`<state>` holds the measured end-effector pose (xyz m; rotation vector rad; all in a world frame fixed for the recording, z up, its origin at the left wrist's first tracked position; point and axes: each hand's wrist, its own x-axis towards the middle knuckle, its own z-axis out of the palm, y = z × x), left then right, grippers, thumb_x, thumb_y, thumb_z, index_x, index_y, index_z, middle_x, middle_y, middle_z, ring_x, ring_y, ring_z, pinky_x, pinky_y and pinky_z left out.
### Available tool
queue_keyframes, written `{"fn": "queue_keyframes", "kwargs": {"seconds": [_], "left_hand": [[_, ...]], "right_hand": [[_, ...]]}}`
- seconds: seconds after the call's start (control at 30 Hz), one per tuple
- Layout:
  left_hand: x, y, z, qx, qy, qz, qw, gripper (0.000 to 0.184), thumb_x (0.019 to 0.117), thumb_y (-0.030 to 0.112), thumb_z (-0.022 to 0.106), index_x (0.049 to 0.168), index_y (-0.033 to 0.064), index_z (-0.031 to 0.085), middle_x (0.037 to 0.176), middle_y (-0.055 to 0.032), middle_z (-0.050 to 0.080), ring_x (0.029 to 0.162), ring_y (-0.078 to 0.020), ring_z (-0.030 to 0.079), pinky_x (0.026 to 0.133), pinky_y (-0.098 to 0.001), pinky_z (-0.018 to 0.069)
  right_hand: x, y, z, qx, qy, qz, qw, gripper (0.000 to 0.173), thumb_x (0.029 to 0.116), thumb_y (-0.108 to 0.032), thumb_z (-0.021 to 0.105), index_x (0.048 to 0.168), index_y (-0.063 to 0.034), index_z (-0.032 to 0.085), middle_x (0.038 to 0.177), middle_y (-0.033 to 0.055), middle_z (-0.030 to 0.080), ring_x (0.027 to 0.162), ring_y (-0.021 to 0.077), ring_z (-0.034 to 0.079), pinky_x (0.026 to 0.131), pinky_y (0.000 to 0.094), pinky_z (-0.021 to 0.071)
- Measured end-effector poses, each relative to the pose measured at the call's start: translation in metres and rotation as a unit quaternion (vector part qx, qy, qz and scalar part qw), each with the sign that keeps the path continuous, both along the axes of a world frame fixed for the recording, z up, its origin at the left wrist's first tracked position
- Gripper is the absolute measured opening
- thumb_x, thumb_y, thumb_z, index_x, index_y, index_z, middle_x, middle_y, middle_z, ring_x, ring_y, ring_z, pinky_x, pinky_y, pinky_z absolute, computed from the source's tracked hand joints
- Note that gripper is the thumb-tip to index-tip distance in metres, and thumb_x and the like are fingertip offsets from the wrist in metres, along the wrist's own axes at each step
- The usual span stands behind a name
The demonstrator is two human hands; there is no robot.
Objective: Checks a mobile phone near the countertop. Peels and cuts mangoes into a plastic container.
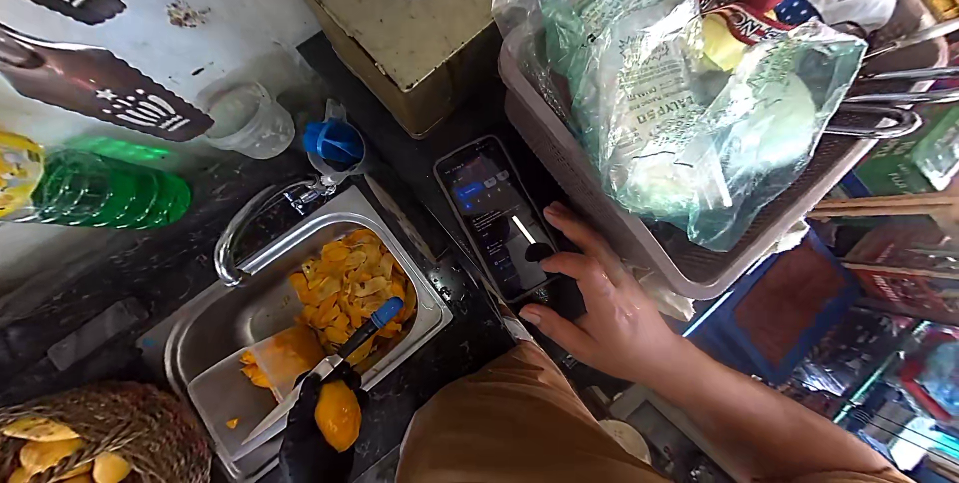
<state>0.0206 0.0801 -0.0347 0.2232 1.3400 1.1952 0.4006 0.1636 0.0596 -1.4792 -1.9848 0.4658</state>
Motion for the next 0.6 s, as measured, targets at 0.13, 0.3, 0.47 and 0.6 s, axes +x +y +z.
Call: {"fn": "queue_keyframes", "kwargs": {"seconds": [0.13, 0.3, 0.47, 0.6], "left_hand": [[0.003, 0.003, -0.001, 0.007, -0.005, 0.003, 1.0, 0.035, 0.1078, 0.036, 0.04, 0.114, 0.0125, 0.065, 0.095, -0.0091, 0.073, 0.078, -0.0202, 0.073, 0.058, -0.0352, 0.0619], [0.008, 0.007, -0.001, 0.004, 0.003, 0.011, 1.0, 0.035, 0.1073, 0.034, 0.039, 0.111, 0.0128, 0.066, 0.094, -0.008, 0.073, 0.076, -0.0191, 0.073, 0.057, -0.0341, 0.0616], [0.009, 0.011, -0.001, 0.013, -0.002, -0.001, 1.0, 0.035, 0.107, 0.037, 0.042, 0.11, 0.0129, 0.067, 0.095, -0.0083, 0.073, 0.078, -0.0195, 0.073, 0.058, -0.0343, 0.062], [0.009, 0.01, 0.004, 0.021, 0.004, -0.002, 1.0, 0.036, 0.1079, 0.036, 0.04, 0.112, 0.0125, 0.067, 0.095, -0.0076, 0.074, 0.077, -0.0186, 0.073, 0.058, -0.0334, 0.0621]], "right_hand": [[0.001, 0.001, 0.001, -0.007, 0.01, 0.01, 1.0, 0.045, 0.0974, -0.047, 0.068, 0.122, -0.0104, 0.056, 0.152, 0.0201, 0.049, 0.146, 0.0277, 0.045, 0.115, 0.0399, 0.0463], [0.001, 0.002, 0.001, -0.008, 0.015, 0.019, 1.0, 0.041, 0.0976, -0.045, 0.068, 0.12, -0.0124, 0.058, 0.153, 0.0203, 0.047, 0.148, 0.0279, 0.042, 0.116, 0.0404, 0.0445], [0.001, 0.004, 0.0, -0.016, 0.0, 0.028, 0.999, 0.037, 0.0991, -0.044, 0.066, 0.12, -0.0141, 0.064, 0.153, 0.0201, 0.047, 0.149, 0.0288, 0.039, 0.119, 0.0418, 0.0413], [0.004, 0.001, 0.002, 0.006, 0.05, 0.025, 0.998, 0.032, 0.099, -0.038, 0.068, 0.118, -0.0125, 0.065, 0.153, 0.0177, 0.049, 0.148, 0.0277, 0.042, 0.118, 0.043, 0.0444]]}}
